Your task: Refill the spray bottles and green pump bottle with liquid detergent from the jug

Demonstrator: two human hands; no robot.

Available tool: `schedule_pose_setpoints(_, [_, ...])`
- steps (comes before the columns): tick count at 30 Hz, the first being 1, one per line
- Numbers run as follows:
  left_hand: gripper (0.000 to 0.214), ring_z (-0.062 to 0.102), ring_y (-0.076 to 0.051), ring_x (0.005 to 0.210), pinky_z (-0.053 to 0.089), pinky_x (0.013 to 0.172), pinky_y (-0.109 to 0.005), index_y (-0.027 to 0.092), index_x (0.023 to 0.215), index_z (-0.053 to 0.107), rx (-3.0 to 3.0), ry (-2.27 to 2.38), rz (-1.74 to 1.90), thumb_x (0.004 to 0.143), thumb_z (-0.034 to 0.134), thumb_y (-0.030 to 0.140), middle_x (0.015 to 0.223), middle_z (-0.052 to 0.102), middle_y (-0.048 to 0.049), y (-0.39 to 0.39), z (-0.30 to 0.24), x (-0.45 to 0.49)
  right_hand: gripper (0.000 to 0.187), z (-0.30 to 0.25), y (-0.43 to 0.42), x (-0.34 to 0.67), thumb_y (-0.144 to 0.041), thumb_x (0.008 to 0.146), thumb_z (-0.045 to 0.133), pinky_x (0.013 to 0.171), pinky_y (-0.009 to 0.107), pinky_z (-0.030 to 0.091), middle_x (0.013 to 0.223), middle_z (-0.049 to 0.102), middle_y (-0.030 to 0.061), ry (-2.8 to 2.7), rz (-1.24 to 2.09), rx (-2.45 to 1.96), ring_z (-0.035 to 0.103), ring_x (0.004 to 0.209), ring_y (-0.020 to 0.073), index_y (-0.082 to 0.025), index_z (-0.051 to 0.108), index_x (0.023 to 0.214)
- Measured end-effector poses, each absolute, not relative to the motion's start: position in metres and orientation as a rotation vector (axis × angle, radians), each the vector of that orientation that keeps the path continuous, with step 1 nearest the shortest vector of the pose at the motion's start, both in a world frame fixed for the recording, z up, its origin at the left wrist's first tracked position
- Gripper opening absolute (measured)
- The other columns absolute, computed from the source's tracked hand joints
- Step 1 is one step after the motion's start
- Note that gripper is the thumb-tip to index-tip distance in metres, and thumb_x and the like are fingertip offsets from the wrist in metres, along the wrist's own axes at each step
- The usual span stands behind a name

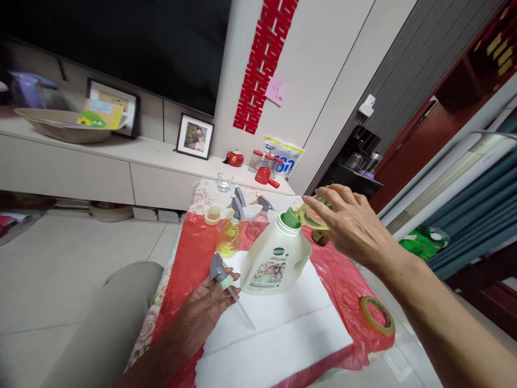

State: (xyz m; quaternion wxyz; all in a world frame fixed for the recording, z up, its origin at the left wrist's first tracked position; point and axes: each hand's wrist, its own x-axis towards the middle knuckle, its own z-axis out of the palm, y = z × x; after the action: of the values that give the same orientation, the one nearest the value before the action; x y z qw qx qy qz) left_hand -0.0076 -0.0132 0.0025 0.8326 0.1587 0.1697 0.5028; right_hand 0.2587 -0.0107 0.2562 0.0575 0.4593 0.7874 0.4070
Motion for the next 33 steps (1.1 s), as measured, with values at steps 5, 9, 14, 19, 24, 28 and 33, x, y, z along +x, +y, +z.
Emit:
schedule_pose_setpoints(5, [0.042, 0.067, -0.016, 0.085, 0.053, 0.083, -0.029, 0.019, 0.102, 0.071, 0.331, 0.348, 1.059, 0.065, 0.09, 0.03, 0.105, 0.072, -0.0053, -0.013, -0.001, -0.007, 0.056, 0.264, -0.01, 0.246, -0.016, 0.089, 0.052, 0.092, 0.044, 0.041, 0.14, 0.048, 0.0099, 2.368, 1.267, 1.266, 0.041, 0.13, 0.0321, -0.027, 0.048, 0.143])
schedule_pose_setpoints(9, [0.041, 0.067, -0.016, 0.086, 0.052, 0.084, -0.029, 0.02, 0.102, 0.072, 0.328, 0.341, 1.056, 0.067, 0.089, 0.03, 0.106, 0.072, -0.0045, -0.014, -0.003, -0.008, 0.053, 0.268, -0.008, 0.239, -0.023, 0.09, 0.055, 0.096, 0.049, 0.039, 0.142, 0.046, 0.0096, 2.373, 1.235, 1.217, 0.039, 0.133, 0.0336, -0.027, 0.049, 0.142])
schedule_pose_setpoints(14, [0.043, 0.068, -0.016, 0.084, 0.052, 0.083, -0.029, 0.02, 0.103, 0.071, 0.325, 0.347, 1.056, 0.066, 0.09, 0.032, 0.107, 0.072, -0.005, -0.015, -0.001, -0.008, 0.046, 0.273, -0.009, 0.232, -0.015, 0.095, 0.042, 0.098, 0.05, 0.038, 0.146, 0.043, 0.0086, 2.365, 1.268, 1.14, 0.036, 0.136, 0.0317, -0.027, 0.052, 0.138])
schedule_pose_setpoints(19, [0.043, 0.068, -0.016, 0.083, 0.052, 0.082, -0.029, 0.02, 0.103, 0.071, 0.327, 0.343, 1.053, 0.066, 0.09, 0.032, 0.106, 0.072, -0.005, -0.014, -0.002, -0.009, 0.042, 0.277, -0.011, 0.223, -0.015, 0.095, 0.041, 0.099, 0.053, 0.039, 0.141, 0.048, 0.0096, 2.374, 1.3, 1.138, 0.038, 0.135, 0.0305, -0.026, 0.054, 0.133])
schedule_pose_setpoints(24, [0.039, 0.068, -0.016, 0.085, 0.051, 0.083, -0.03, 0.021, 0.105, 0.07, 0.332, 0.317, 1.056, 0.071, 0.086, 0.029, 0.11, 0.072, -0.0054, -0.013, -0.006, -0.009, 0.046, 0.279, -0.011, 0.225, -0.011, 0.096, 0.036, 0.102, 0.053, 0.037, 0.145, 0.045, 0.008, 2.353, 1.318, 1.155, 0.036, 0.137, 0.0299, -0.027, 0.053, 0.136])
schedule_pose_setpoints(28, [0.038, 0.068, -0.016, 0.085, 0.051, 0.082, -0.03, 0.02, 0.107, 0.07, 0.333, 0.319, 1.057, 0.072, 0.085, 0.028, 0.112, 0.071, -0.0063, -0.013, -0.008, -0.008, 0.048, 0.281, -0.011, 0.226, -0.007, 0.096, 0.036, 0.102, 0.052, 0.037, 0.146, 0.044, 0.0086, 2.334, 1.379, 1.092, 0.036, 0.137, 0.0305, -0.026, 0.053, 0.136])
schedule_pose_setpoints(33, [0.042, 0.068, -0.016, 0.084, 0.051, 0.079, -0.029, 0.02, 0.105, 0.07, 0.348, 0.332, 1.058, 0.068, 0.088, 0.031, 0.111, 0.071, -0.006, -0.013, -0.008, -0.008, 0.048, 0.276, -0.013, 0.221, -0.005, 0.092, 0.039, 0.098, 0.049, 0.038, 0.142, 0.046, 0.0108, 2.289, 1.45, 0.995, 0.038, 0.134, 0.0304, -0.023, 0.055, 0.133])
